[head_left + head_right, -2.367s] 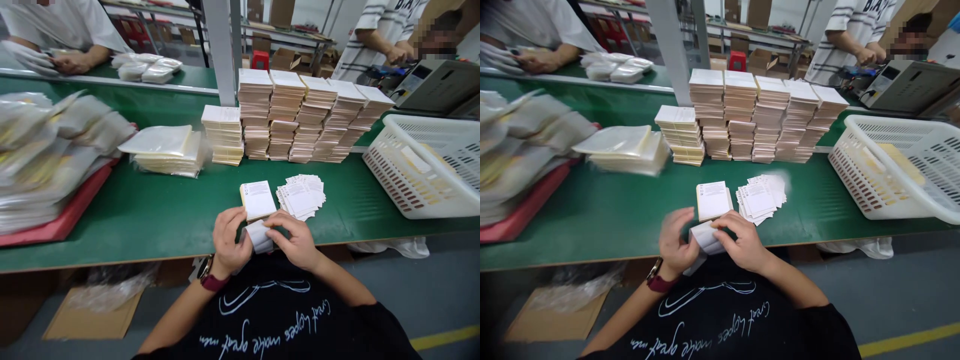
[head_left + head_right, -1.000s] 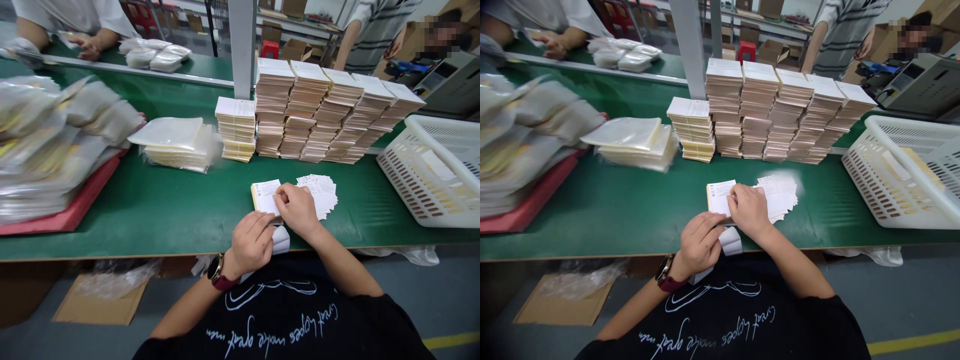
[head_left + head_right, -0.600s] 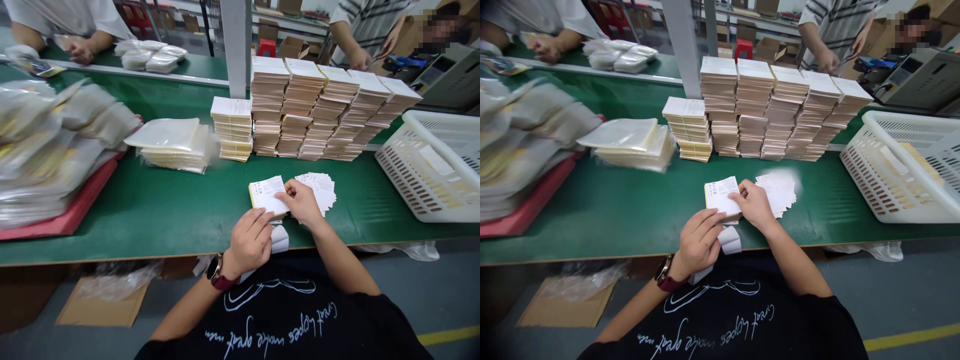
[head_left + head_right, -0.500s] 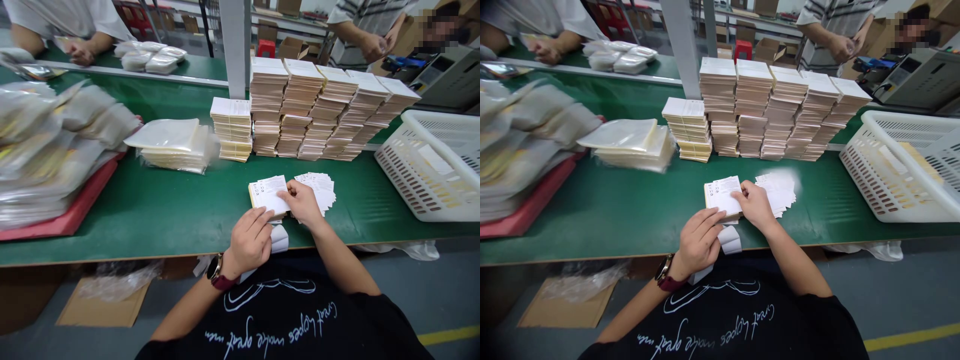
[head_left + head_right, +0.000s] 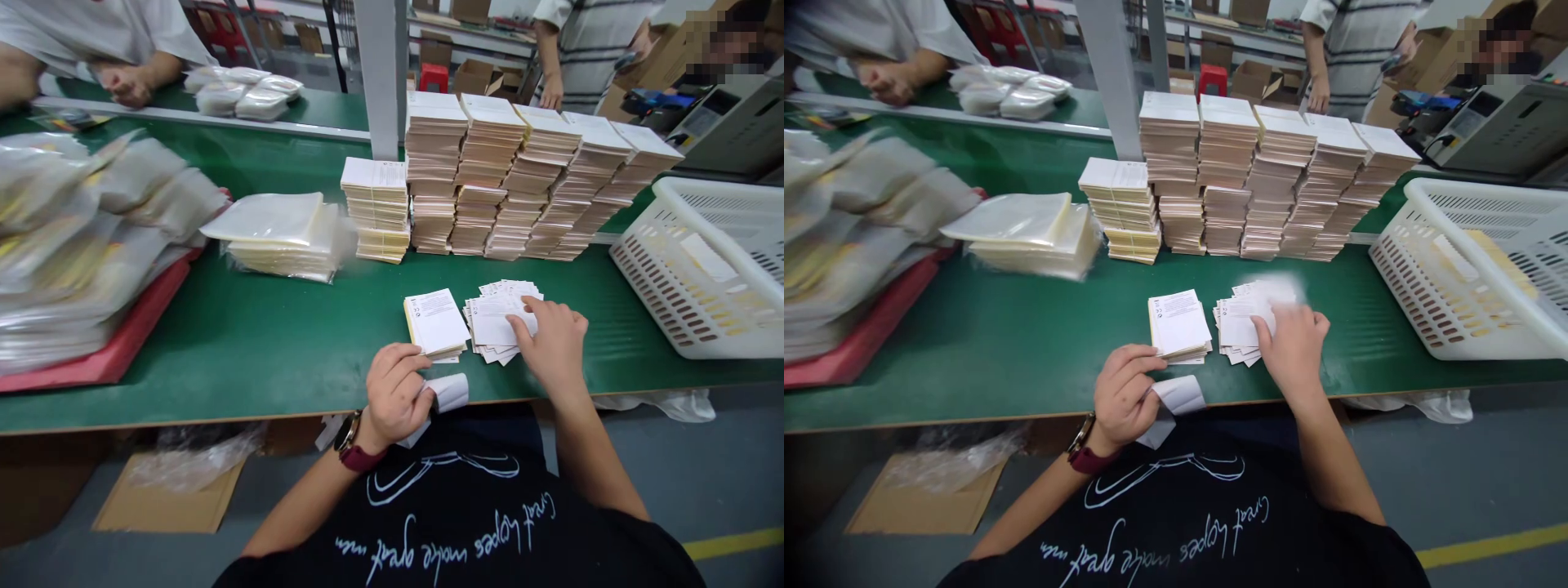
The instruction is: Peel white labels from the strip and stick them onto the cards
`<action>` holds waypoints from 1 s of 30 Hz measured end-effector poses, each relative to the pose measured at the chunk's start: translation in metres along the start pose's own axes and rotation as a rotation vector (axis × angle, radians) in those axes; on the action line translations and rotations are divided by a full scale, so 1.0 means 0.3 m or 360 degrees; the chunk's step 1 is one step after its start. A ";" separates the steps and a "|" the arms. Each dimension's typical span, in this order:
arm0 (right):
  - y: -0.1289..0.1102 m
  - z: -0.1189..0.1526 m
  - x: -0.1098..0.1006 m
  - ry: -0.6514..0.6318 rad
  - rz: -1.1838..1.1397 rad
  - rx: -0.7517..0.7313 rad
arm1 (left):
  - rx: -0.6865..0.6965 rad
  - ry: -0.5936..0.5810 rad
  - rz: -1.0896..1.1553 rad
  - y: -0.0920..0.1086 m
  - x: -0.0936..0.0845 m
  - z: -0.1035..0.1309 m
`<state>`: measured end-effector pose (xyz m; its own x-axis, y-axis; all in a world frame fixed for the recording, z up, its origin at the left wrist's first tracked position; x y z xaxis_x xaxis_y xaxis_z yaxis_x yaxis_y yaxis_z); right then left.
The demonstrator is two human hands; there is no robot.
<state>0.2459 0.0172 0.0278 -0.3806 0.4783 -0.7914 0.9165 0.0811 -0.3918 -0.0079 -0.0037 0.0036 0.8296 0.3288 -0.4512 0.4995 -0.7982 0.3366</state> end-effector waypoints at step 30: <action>-0.215 -0.055 0.060 -0.0242 -0.1186 0.0119 | 0.0055 -0.0139 -0.0142 0.009 0.014 -0.001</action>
<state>0.1819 0.0351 0.0466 -0.9129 0.1941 -0.3591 0.4019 0.2729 -0.8741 -0.0030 -0.0043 0.0027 0.7567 0.3553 -0.5488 0.5602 -0.7851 0.2640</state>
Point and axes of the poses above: each hand's wrist, its own z-axis away from the middle knuckle, its own x-axis out of the palm, y = z × x, the point moved 1 cm from there along -z, towards the middle knuckle, and after that the axes turned 3 degrees about -z, right-handed, at the moved point
